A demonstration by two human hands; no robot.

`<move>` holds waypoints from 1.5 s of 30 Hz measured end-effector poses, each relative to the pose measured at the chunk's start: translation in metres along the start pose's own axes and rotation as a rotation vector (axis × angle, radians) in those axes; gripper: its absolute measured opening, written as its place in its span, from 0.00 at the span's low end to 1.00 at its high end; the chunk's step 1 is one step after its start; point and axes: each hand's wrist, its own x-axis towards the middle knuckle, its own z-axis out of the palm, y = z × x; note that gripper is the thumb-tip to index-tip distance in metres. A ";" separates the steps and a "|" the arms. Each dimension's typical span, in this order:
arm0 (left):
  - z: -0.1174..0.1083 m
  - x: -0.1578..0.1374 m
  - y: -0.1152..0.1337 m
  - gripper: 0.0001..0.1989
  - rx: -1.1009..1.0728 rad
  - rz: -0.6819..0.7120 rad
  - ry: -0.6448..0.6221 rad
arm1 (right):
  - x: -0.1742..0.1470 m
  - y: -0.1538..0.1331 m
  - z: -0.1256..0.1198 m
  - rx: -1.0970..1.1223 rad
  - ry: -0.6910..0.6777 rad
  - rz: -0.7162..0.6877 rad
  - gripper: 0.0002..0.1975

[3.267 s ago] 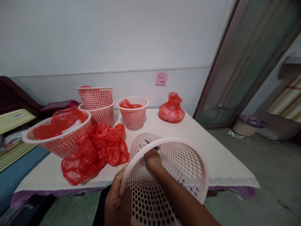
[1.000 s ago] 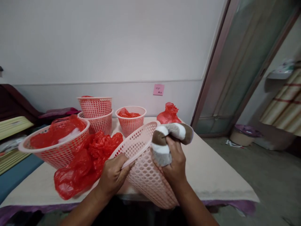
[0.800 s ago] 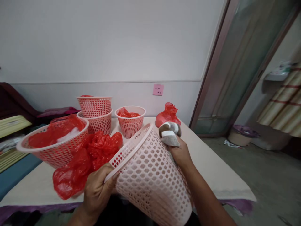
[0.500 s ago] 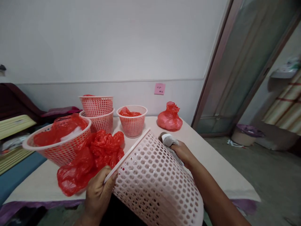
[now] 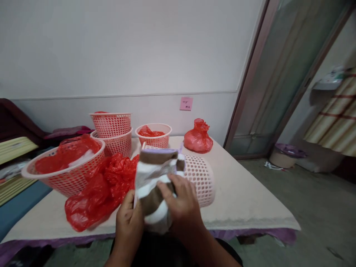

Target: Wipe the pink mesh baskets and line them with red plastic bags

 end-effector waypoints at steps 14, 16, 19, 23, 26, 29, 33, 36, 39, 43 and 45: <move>0.012 -0.004 -0.009 0.17 -0.330 -0.234 0.041 | -0.024 0.037 0.022 0.096 0.189 0.276 0.12; 0.015 0.003 -0.003 0.18 -0.339 -0.264 0.069 | -0.035 -0.005 0.036 0.131 0.179 0.107 0.13; 0.015 0.009 0.008 0.18 -0.306 -0.300 0.104 | -0.051 -0.029 0.054 0.167 0.298 0.129 0.16; 0.019 0.008 0.020 0.17 -0.418 -0.299 0.084 | -0.057 0.017 0.051 0.107 0.327 0.316 0.14; 0.022 0.004 0.027 0.18 -0.437 -0.302 0.107 | -0.054 0.058 0.035 0.131 0.338 0.478 0.11; 0.026 0.002 0.031 0.15 -0.436 -0.318 0.125 | -0.056 0.057 0.027 0.205 0.318 0.638 0.11; 0.038 0.002 0.037 0.13 -0.433 -0.305 0.120 | -0.070 0.001 0.037 0.285 0.289 0.533 0.08; 0.050 0.003 0.041 0.13 -0.390 -0.293 0.048 | -0.081 -0.034 0.047 0.325 0.298 0.430 0.16; 0.059 0.004 0.040 0.18 -0.441 -0.296 -0.038 | -0.085 -0.044 0.051 0.277 0.288 0.451 0.20; 0.062 0.011 0.036 0.21 -0.496 -0.315 -0.052 | -0.078 -0.036 0.054 0.226 0.305 0.427 0.20; 0.063 0.016 0.036 0.20 -0.480 -0.312 -0.067 | -0.069 -0.031 0.056 0.189 0.332 0.400 0.19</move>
